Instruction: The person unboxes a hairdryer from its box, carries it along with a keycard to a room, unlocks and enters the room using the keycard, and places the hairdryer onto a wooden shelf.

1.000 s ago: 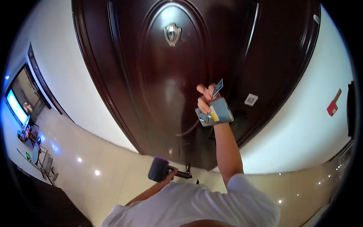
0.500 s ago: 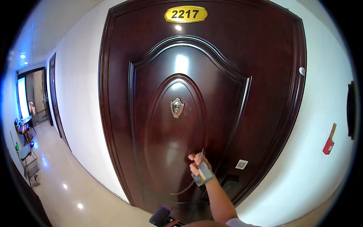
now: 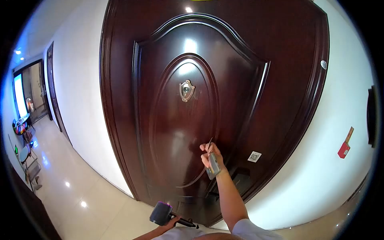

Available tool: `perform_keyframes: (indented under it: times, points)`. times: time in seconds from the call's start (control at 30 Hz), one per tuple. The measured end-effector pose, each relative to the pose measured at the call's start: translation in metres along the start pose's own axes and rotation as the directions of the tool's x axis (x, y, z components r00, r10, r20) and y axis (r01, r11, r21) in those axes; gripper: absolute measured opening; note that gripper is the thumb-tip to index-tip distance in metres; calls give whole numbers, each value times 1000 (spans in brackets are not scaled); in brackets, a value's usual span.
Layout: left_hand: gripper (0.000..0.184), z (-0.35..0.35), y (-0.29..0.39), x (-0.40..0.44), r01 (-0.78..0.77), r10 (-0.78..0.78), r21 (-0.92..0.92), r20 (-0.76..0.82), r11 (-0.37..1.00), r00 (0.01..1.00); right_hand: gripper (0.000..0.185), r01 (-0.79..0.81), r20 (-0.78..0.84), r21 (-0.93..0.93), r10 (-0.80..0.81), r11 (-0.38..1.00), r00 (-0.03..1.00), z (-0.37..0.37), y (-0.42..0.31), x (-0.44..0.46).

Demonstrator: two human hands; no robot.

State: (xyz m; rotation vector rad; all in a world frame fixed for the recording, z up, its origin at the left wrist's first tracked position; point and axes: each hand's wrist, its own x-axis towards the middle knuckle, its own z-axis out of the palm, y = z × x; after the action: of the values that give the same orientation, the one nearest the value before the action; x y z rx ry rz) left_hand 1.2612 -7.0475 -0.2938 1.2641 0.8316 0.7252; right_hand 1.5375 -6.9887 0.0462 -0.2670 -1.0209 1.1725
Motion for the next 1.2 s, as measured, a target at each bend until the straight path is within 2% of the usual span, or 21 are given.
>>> perform_keyframes:
  times: [0.03, 0.1, 0.13, 0.17, 0.23, 0.27, 0.3, 0.37, 0.43, 0.5, 0.57, 0.63, 0.67, 0.7, 0.77, 0.8, 0.9, 0.97, 1.03, 1.17, 1.2]
  points:
    - [25, 2, 45, -12, -7, 17, 156, -67, 988, 998, 16, -28, 72, 31, 25, 999, 997, 8, 5, -4]
    - [24, -7, 40, -8, -8, 14, 149, -38, 989, 999, 19, -112, 32, -45, 114, 993, 993, 47, 14, -27]
    - [24, -12, 32, -8, -8, 11, 126, -23, 992, 1000, 21, -138, 14, -119, 141, 983, 990, 67, 18, -42]
    - [24, -15, 28, -7, -12, 13, 113, -4, 993, 1000, 21, -228, 28, -254, 242, 940, 970, 76, 21, -58]
    - [23, -19, 23, -3, -8, 6, 104, 19, 994, 1000, 18, -308, 20, -216, 319, 927, 947, 66, 45, -94]
    - [23, -22, 22, 1, -1, -3, 106, 35, 994, 999, 9, -332, -10, -253, 341, 909, 940, 46, 60, -116]
    - [23, -25, 19, 2, 10, -15, 110, 47, 994, 999, 9, -330, -43, -235, 329, 914, 943, 48, 61, -129]
    - [22, -29, 14, 2, 32, -41, 116, 79, 993, 996, 6, -445, -266, -142, 399, 884, 878, 58, 61, -153]
    - [22, -32, 13, 7, 52, -66, 120, 116, 991, 991, 7, -416, -300, -72, 378, 907, 876, 51, 60, -168]
    - [22, -34, 16, 10, 73, -93, 133, 157, 988, 983, 5, -477, -402, -103, 403, 873, 822, 52, 53, -174]
    - [21, -35, 16, 12, 99, -128, 147, 200, 984, 971, 7, -407, -407, -112, 331, 907, 851, 44, 59, -186]
    - [21, -36, 16, 12, 126, -163, 161, 243, 979, 956, 18, -452, -444, -216, 326, 865, 835, 48, 52, -185]
    - [21, -36, 16, 14, 139, -182, 171, 267, 975, 946, 27, -525, -519, -261, 341, 810, 784, 52, 49, -185]
    - [21, -35, 17, 16, 146, -196, 185, 289, 972, 937, 27, -517, -539, -246, 327, 820, 776, 55, 47, -184]
    - [21, -34, 20, 20, 158, -223, 212, 332, 964, 916, 26, -492, -492, -354, 289, 795, 821, 58, 45, -185]
    - [21, -34, 24, 21, 161, -236, 228, 353, 960, 905, 28, -406, -494, -353, 201, 843, 846, 56, 53, -188]
    - [22, -31, 34, 21, 159, -276, 302, 398, 940, 875, 25, -393, -484, -373, 185, 841, 855, 52, 49, -195]
    - [22, -28, 31, 26, 158, -291, 326, 414, 932, 863, 25, -342, -517, -384, 107, 858, 849, 50, 51, -198]
    - [26, -28, 17, 22, 321, -333, 102, 423, 942, 843, 25, -391, -514, -379, 161, 839, 843, 48, 47, -203]
    - [27, -36, -12, 35, 306, -342, 153, 382, 940, 859, 27, -380, -542, -341, 151, 860, 827, 49, 45, -209]
    - [26, -36, -15, 36, 291, -328, 152, 380, 945, 865, 29, -409, -600, -319, 152, 855, 786, 52, 45, -209]
